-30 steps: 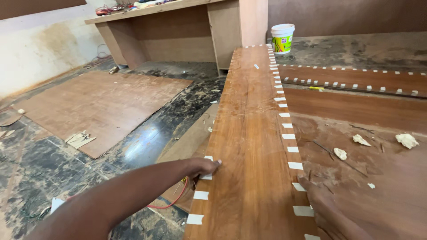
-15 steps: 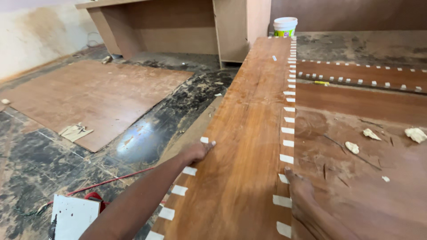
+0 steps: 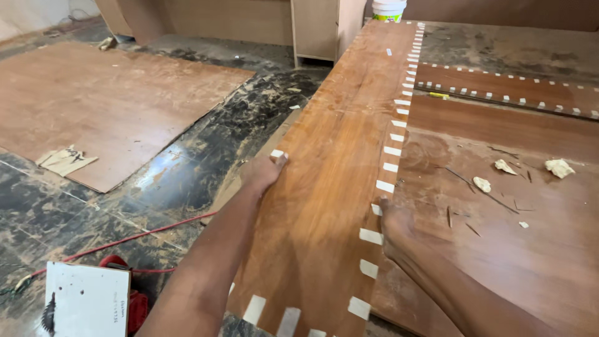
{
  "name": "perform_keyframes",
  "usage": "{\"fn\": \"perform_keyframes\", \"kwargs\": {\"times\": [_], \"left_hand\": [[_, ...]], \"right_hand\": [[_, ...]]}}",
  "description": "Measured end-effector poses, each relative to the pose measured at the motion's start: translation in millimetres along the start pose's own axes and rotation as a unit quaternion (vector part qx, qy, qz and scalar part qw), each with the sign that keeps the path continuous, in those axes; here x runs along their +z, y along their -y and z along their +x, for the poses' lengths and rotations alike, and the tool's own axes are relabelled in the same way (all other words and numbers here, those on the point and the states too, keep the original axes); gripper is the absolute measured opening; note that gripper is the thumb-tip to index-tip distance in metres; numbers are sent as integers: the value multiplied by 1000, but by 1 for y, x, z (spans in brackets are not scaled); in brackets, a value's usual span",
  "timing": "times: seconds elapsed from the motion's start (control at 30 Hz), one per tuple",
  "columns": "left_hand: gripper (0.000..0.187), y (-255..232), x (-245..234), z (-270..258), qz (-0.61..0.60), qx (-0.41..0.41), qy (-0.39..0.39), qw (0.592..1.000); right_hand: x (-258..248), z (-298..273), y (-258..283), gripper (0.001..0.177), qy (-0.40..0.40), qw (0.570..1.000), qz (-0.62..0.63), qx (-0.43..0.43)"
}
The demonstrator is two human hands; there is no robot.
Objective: The person applies a white paste to the edges of a long wooden board using a small cloth. They repeatedly rub the paste into the edge, flip the board over, and continue applying the paste to the opposite edge.
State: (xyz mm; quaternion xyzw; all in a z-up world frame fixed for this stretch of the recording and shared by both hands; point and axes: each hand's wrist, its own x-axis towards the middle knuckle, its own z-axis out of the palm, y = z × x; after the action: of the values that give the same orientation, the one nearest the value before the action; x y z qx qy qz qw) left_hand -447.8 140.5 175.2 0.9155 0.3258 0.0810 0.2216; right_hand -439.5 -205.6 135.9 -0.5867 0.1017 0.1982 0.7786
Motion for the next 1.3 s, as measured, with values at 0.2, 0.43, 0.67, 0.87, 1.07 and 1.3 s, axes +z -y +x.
{"fn": "perform_keyframes", "kwargs": {"times": [0.2, 0.43, 0.67, 0.87, 1.07, 1.3], "left_hand": [[64, 10, -9, 23, 29, 22, -23, 999], [79, 25, -24, 49, 33, 34, -50, 998], [73, 21, -20, 49, 43, 33, -56, 997], [56, 15, -33, 36, 10, 30, -101, 994], [60, 36, -53, 27, 34, 22, -153, 987], [72, 65, -68, 13, 47, -105, -216, 970]], "right_hand": [[25, 73, -28, 41, -49, 976, -197, -82], [70, 65, -17, 60, -154, 923, -353, -13], [83, 42, 1, 55, -171, 946, -276, 6], [83, 58, -7, 57, -147, 932, -331, 11], [116, 109, -35, 63, -140, 948, -284, -35], [102, 97, 8, 58, 77, 939, -334, 24]]}}
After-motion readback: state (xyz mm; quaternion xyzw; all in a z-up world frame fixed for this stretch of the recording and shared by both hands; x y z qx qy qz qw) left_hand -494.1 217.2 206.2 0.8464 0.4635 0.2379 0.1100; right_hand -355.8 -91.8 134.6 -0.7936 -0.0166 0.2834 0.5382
